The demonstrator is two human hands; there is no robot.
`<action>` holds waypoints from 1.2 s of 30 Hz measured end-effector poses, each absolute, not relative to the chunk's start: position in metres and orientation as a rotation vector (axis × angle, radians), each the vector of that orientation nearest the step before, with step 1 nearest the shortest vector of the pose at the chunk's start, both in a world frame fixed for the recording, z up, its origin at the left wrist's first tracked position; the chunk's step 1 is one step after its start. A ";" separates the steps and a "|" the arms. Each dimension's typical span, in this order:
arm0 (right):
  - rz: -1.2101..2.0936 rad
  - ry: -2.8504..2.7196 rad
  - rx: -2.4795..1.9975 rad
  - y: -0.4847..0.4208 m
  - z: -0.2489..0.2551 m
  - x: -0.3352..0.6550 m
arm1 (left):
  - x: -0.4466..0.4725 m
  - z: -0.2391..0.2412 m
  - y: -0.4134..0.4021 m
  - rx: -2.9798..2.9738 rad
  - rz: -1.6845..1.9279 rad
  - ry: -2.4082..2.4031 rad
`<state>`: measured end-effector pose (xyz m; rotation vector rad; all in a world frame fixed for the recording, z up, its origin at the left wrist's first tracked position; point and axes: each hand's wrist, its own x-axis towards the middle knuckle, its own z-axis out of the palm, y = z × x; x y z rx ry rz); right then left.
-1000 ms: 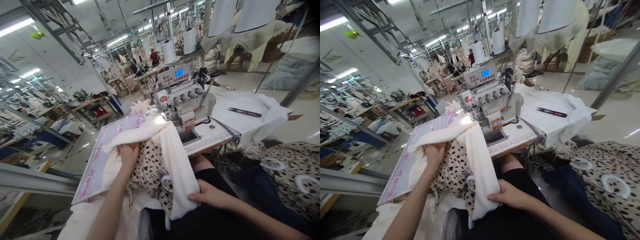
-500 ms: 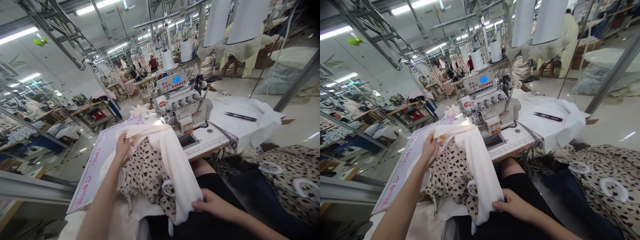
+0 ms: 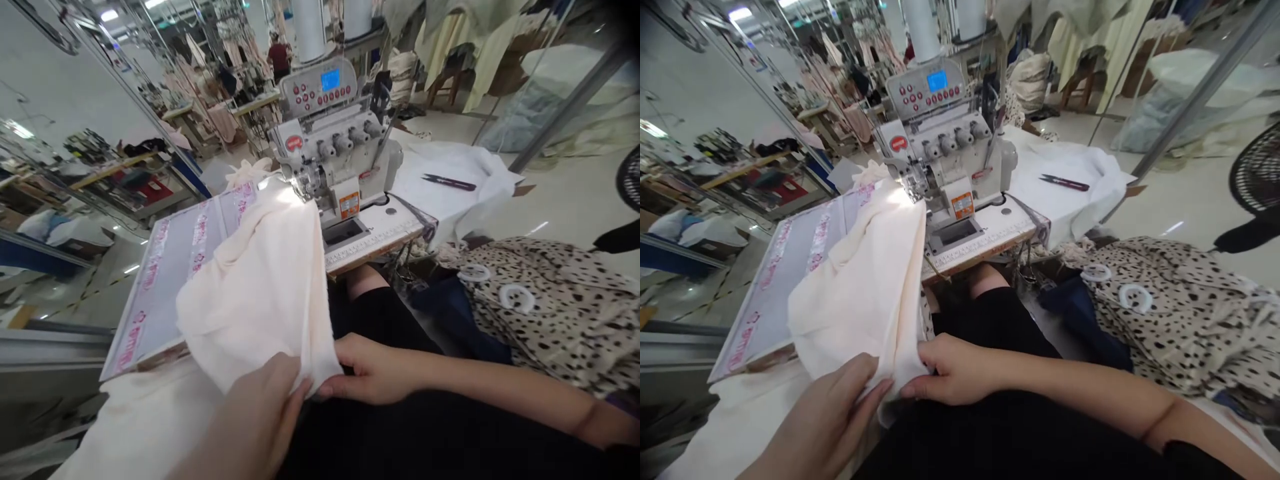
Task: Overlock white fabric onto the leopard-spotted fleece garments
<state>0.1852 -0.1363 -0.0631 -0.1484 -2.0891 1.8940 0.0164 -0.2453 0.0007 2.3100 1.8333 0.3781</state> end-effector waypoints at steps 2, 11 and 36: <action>1.783 -2.109 -0.143 -0.142 -0.064 0.191 | 0.025 -0.016 -0.250 2.371 0.443 1.809; 1.987 -2.011 -0.428 -0.164 -0.077 0.217 | 0.031 -0.036 -0.250 2.347 0.760 1.660; 2.239 -1.273 -0.658 -0.174 -0.084 0.211 | 0.049 -0.049 -0.249 2.465 0.697 1.514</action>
